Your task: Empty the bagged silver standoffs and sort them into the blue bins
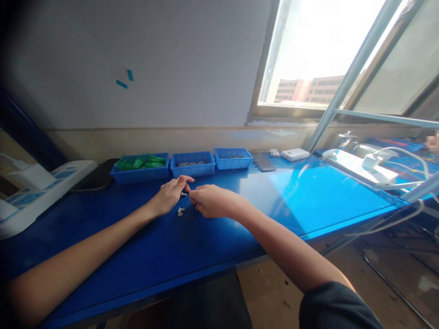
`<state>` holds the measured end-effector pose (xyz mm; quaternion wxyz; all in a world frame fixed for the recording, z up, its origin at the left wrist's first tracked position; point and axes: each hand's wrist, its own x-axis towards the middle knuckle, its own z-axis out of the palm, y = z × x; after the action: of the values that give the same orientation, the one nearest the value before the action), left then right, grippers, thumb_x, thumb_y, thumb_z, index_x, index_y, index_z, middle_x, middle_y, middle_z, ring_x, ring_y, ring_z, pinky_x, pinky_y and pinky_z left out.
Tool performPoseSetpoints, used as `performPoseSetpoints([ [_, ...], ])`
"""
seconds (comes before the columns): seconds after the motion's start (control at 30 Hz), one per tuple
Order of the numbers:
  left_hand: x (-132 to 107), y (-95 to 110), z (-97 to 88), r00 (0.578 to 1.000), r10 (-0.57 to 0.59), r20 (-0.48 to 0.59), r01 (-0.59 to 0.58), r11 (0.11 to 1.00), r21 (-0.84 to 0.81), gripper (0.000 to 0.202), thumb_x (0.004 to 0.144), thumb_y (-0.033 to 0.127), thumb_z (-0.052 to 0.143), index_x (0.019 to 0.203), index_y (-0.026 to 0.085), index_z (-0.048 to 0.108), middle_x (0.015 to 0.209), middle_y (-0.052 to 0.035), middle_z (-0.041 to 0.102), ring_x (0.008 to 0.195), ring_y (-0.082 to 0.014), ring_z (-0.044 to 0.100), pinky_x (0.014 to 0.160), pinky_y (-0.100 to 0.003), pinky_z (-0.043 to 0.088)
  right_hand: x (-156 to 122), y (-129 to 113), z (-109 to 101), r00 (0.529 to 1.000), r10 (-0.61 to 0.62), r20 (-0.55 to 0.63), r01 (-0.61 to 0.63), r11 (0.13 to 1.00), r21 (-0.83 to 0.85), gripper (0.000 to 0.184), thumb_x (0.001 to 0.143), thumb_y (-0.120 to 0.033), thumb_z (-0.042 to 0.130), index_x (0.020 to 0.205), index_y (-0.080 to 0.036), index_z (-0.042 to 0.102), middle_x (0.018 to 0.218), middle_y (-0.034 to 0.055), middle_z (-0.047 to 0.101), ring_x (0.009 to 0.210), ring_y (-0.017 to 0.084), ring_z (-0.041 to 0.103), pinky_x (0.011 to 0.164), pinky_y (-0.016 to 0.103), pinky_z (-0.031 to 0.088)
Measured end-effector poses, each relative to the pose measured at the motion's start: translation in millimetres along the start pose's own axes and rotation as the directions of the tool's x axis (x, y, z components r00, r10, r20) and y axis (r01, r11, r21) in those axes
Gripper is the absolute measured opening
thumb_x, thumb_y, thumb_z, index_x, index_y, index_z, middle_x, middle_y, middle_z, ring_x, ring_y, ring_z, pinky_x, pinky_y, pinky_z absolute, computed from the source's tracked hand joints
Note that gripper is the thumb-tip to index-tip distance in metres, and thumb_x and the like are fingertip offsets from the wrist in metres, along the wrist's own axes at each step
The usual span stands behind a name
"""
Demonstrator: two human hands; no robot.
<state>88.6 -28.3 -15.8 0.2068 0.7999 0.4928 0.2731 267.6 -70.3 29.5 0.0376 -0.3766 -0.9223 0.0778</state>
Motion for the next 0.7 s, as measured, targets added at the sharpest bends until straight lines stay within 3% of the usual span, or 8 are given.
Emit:
performPoseSetpoints([
  [0.1, -0.2, 0.9, -0.5, 1.0, 0.006, 0.007, -0.007, 1.0, 0.006, 0.064, 0.094, 0.053, 0.006, 0.111, 0.022, 0.06, 0.093, -0.0039, 0.068, 0.1, -0.0229, 0.059, 0.091, -0.038, 0.042, 0.4, -3.5, 0.7, 0.998, -0.056, -0.031, 0.056, 0.998, -0.005, 0.013, 0.078, -0.006, 0.053, 0.082, -0.016, 0.061, 0.082, 0.004, 0.063, 0.075, 0.014, 0.058, 0.063, 0.023, 0.039],
  [0.2, -0.8, 1.8, -1.2, 1.0, 0.003, 0.0, -0.003, 1.0, 0.024, 0.064, 0.095, 0.053, 0.006, 0.108, 0.023, 0.061, 0.093, -0.0042, 0.067, 0.1, -0.0244, 0.059, 0.091, -0.041, 0.04, -2.6, -11.5, -4.2, 0.921, -0.217, -0.323, 0.218, 0.975, -0.034, 0.012, 0.083, -0.01, 0.051, 0.082, -0.017, 0.06, 0.08, 0.0039, 0.062, 0.074, 0.013, 0.057, 0.066, 0.024, 0.043],
  [0.37, -2.1, 1.6, -1.1, 1.0, 0.01, 0.0, -0.01, 1.0, -0.003, 0.066, 0.094, 0.056, 0.006, 0.107, 0.024, 0.062, 0.09, -0.0031, 0.066, 0.094, -0.0232, 0.059, 0.089, -0.041, 0.041, -13.5, 3.0, -33.4, 0.365, -0.192, -0.911, 0.067, 0.981, -0.18, 0.013, 0.089, -0.018, 0.047, 0.091, -0.019, 0.06, 0.09, 0.0073, 0.063, 0.086, 0.017, 0.058, 0.078, 0.032, 0.047],
  [0.43, -3.0, 2.4, -1.5, 1.0, 0.017, 0.004, -0.016, 1.0, -0.009, 0.066, 0.094, 0.056, 0.006, 0.107, 0.024, 0.062, 0.09, -0.0032, 0.066, 0.095, -0.0231, 0.059, 0.089, -0.041, 0.041, -14.9, 25.4, -41.9, 0.28, -0.056, -0.958, -0.142, 0.985, -0.099, 0.015, 0.09, -0.021, 0.047, 0.095, -0.018, 0.061, 0.093, 0.0088, 0.062, 0.089, 0.019, 0.058, 0.08, 0.035, 0.046],
  [0.5, -3.7, 3.7, -2.2, 1.0, 0.011, 0.0, -0.011, 1.0, -0.009, 0.066, 0.094, 0.056, 0.006, 0.107, 0.023, 0.062, 0.09, -0.0038, 0.066, 0.095, -0.0234, 0.059, 0.09, -0.042, 0.041, -14.2, 46.2, -41.7, 0.403, 0.105, -0.909, -0.324, 0.945, -0.034, 0.015, 0.088, -0.026, 0.051, 0.095, -0.017, 0.062, 0.094, 0.0096, 0.062, 0.088, 0.021, 0.058, 0.078, 0.036, 0.045],
  [0.57, -3.8, 4.8, -2.8, 1.0, -0.003, 0.0, 0.003, 1.0, -0.012, 0.066, 0.094, 0.055, 0.006, 0.107, 0.022, 0.062, 0.091, -0.0044, 0.067, 0.095, -0.0236, 0.059, 0.091, -0.043, 0.041, -12.0, 54.0, -32.8, 0.64, 0.236, -0.731, -0.383, 0.923, -0.037, 0.018, 0.085, -0.031, 0.056, 0.094, -0.017, 0.064, 0.088, 0.0081, 0.063, 0.083, 0.021, 0.059, 0.074, 0.034, 0.045],
  [0.63, -3.3, 5.1, -3.0, 1.0, -0.01, 0.005, 0.01, 1.0, -0.011, 0.065, 0.094, 0.054, 0.007, 0.108, 0.022, 0.062, 0.091, -0.0046, 0.067, 0.095, -0.0238, 0.059, 0.091, -0.043, 0.041, -8.5, 43.9, -19.0, 0.847, 0.223, -0.482, -0.28, 0.959, -0.048, 0.023, 0.084, -0.034, 0.059, 0.099, -0.017, 0.063, 0.086, 0.0063, 0.064, 0.081, 0.02, 0.06, 0.072, 0.031, 0.045],
  [0.7, -2.6, 4.8, -2.8, 1.0, -0.012, 0.008, 0.012, 1.0, -0.005, 0.064, 0.094, 0.054, 0.008, 0.109, 0.022, 0.061, 0.093, -0.0046, 0.067, 0.098, -0.0244, 0.059, 0.092, -0.042, 0.041, -3.3, 21.3, -4.8, 0.95, 0.078, -0.302, -0.091, 0.995, -0.029, 0.03, 0.082, -0.034, 0.062, 0.107, -0.017, 0.061, 0.095, 0.0071, 0.064, 0.087, 0.019, 0.06, 0.074, 0.028, 0.044],
])
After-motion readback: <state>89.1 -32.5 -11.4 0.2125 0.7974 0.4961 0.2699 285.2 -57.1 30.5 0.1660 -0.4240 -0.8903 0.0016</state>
